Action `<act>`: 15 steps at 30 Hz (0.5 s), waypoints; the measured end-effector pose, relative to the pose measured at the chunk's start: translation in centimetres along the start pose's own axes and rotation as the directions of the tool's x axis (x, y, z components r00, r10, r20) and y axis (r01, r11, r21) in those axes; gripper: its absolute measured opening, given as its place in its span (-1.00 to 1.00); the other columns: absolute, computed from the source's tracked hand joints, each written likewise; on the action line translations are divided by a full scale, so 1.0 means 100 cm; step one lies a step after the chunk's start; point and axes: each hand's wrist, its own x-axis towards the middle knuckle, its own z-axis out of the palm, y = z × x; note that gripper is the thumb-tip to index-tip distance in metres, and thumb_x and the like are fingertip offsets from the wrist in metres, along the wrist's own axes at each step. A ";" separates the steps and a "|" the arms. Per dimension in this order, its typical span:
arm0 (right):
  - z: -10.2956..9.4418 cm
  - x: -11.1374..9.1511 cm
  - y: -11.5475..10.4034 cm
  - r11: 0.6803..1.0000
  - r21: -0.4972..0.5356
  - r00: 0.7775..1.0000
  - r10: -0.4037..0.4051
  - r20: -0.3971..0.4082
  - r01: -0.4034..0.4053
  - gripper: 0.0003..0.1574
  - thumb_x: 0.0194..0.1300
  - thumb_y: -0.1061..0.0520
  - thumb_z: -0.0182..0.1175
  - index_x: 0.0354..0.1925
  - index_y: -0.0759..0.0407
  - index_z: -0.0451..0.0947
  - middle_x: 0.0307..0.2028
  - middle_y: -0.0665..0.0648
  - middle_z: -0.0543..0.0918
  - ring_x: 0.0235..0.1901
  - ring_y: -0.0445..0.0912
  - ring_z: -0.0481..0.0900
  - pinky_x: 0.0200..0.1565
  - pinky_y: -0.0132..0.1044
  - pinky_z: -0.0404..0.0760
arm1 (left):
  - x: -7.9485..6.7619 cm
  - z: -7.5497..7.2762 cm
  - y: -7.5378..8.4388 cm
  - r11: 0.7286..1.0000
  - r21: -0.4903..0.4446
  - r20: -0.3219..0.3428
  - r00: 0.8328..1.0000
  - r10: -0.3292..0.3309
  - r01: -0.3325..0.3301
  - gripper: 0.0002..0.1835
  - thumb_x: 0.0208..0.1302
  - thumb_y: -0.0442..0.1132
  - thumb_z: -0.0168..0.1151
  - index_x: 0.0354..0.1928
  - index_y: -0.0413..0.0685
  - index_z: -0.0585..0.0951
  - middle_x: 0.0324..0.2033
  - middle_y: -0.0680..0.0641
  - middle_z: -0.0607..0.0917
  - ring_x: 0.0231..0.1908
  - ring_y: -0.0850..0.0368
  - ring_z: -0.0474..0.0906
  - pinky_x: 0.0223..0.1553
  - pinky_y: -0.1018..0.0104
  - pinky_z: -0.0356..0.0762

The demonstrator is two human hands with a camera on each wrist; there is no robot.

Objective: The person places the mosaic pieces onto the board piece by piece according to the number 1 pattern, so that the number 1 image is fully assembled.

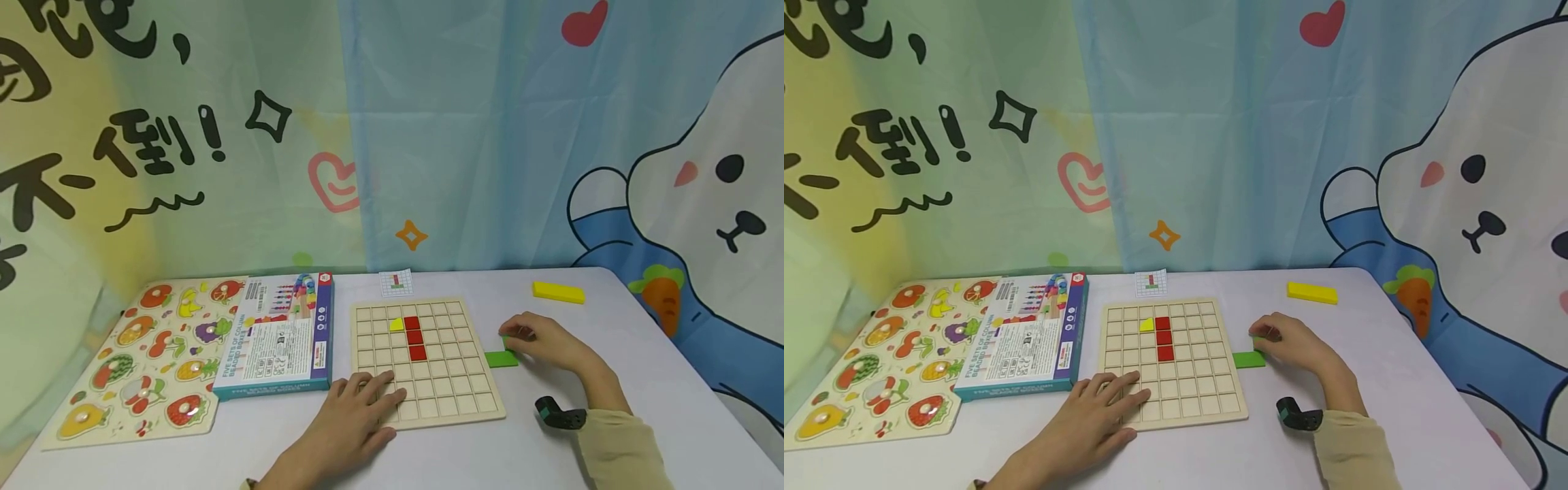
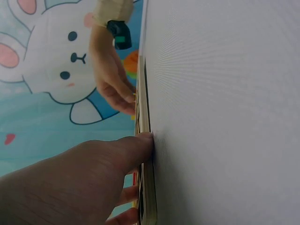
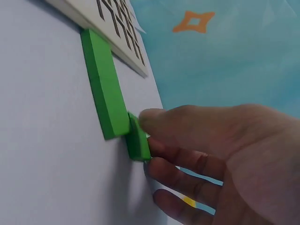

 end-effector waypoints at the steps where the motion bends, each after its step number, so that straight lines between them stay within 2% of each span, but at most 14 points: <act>1: -0.001 -0.001 0.002 1.000 0.004 1.000 0.012 0.009 -0.012 -0.72 0.25 0.14 0.21 -0.07 0.18 0.57 -0.20 0.03 0.60 -0.19 -0.13 0.50 -0.07 -0.19 0.52 | 0.000 0.001 0.000 1.000 0.005 -0.009 1.000 0.005 -0.005 -0.47 0.34 0.14 -0.01 0.34 0.35 0.31 0.37 0.04 0.28 0.23 0.01 0.25 0.10 -0.11 0.27; 6: -0.003 -0.004 0.005 0.997 0.041 0.997 0.059 0.052 -0.061 -0.66 0.19 0.13 0.26 -0.05 0.21 0.55 -0.16 0.10 0.59 -0.16 -0.05 0.49 -0.05 -0.08 0.51 | 0.000 0.001 -0.001 1.000 0.012 -0.020 1.000 0.012 -0.012 -0.47 0.34 0.14 0.00 0.34 0.34 0.32 0.36 0.04 0.29 0.23 0.01 0.25 0.09 -0.10 0.28; 15: -0.006 -0.004 0.007 0.993 0.069 0.995 0.092 0.046 -0.095 -0.75 0.15 0.13 0.30 -0.22 0.18 0.48 -0.36 0.05 0.54 -0.32 -0.10 0.42 -0.28 -0.34 0.43 | 0.000 0.001 -0.001 1.000 0.012 -0.018 1.000 0.009 -0.009 -0.47 0.34 0.14 0.00 0.34 0.35 0.32 0.37 0.04 0.28 0.23 0.01 0.25 0.09 -0.10 0.28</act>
